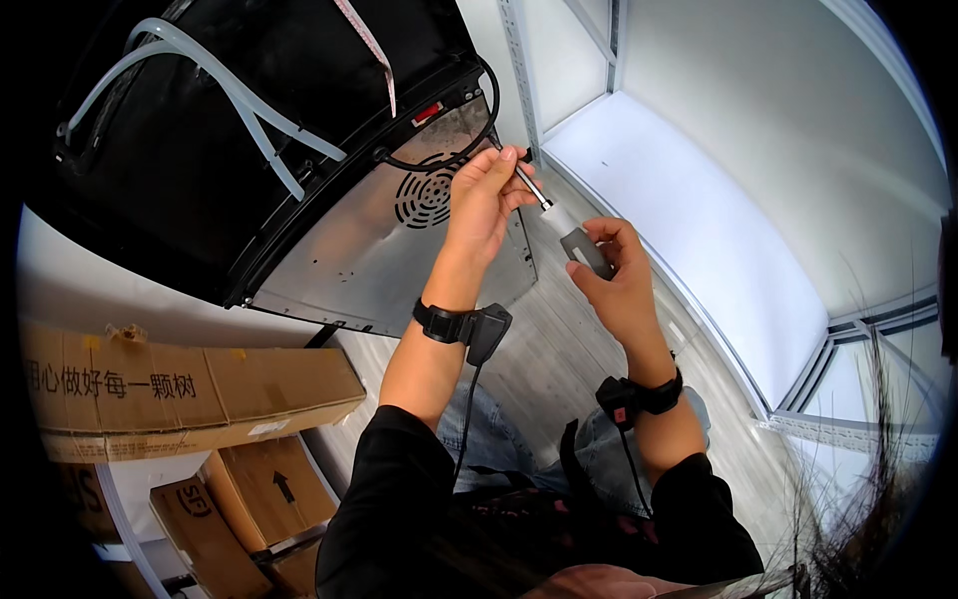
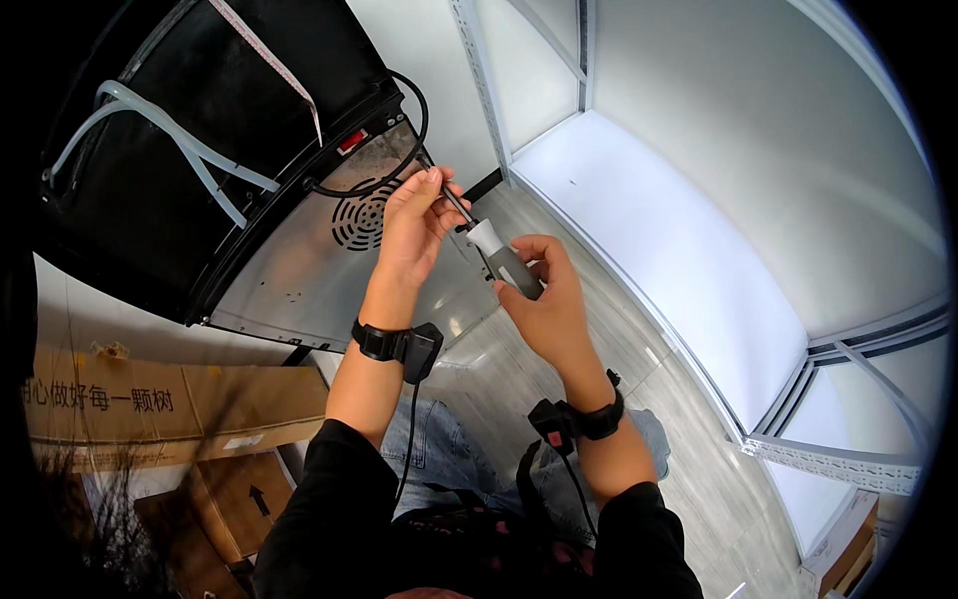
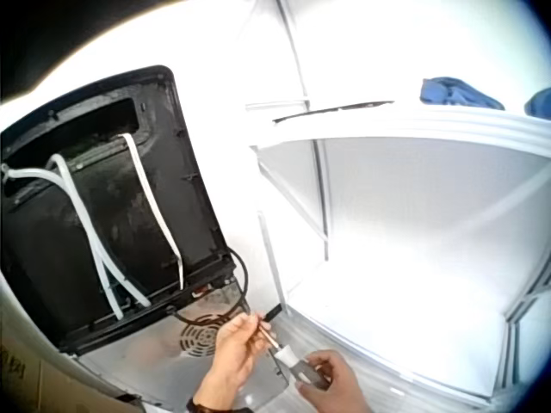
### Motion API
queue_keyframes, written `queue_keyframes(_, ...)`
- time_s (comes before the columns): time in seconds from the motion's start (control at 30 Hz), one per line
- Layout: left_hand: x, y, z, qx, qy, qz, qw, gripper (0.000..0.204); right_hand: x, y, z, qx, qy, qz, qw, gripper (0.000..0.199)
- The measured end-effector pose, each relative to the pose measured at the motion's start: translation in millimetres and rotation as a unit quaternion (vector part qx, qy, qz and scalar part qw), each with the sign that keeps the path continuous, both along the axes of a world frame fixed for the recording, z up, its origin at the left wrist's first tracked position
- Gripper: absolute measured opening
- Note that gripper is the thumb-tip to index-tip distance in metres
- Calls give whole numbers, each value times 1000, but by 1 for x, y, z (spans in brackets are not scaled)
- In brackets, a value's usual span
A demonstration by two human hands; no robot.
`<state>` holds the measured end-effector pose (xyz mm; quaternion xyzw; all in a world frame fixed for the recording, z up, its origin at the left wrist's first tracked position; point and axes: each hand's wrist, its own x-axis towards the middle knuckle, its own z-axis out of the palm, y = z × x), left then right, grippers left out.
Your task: The person is assembling a large appliance, likely a refrigerator, by securing its back panel to the main body. They use a screwdriver to tighten multiple screws along the edges of the metal casing while sitting on the floor.
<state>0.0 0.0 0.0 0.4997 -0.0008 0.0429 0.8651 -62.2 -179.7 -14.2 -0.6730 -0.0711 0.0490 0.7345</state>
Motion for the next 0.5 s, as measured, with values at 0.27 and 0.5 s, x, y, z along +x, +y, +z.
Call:
queue_keyframes(0.27,-7,1,-1,25,12,5,1000,19,-7,-1,1,-26,10,18,999,44)
queue_keyframes(0.5,-8,-2,8,56,11,10,998,22,-10,5,-1,10,0,1,1000,42)
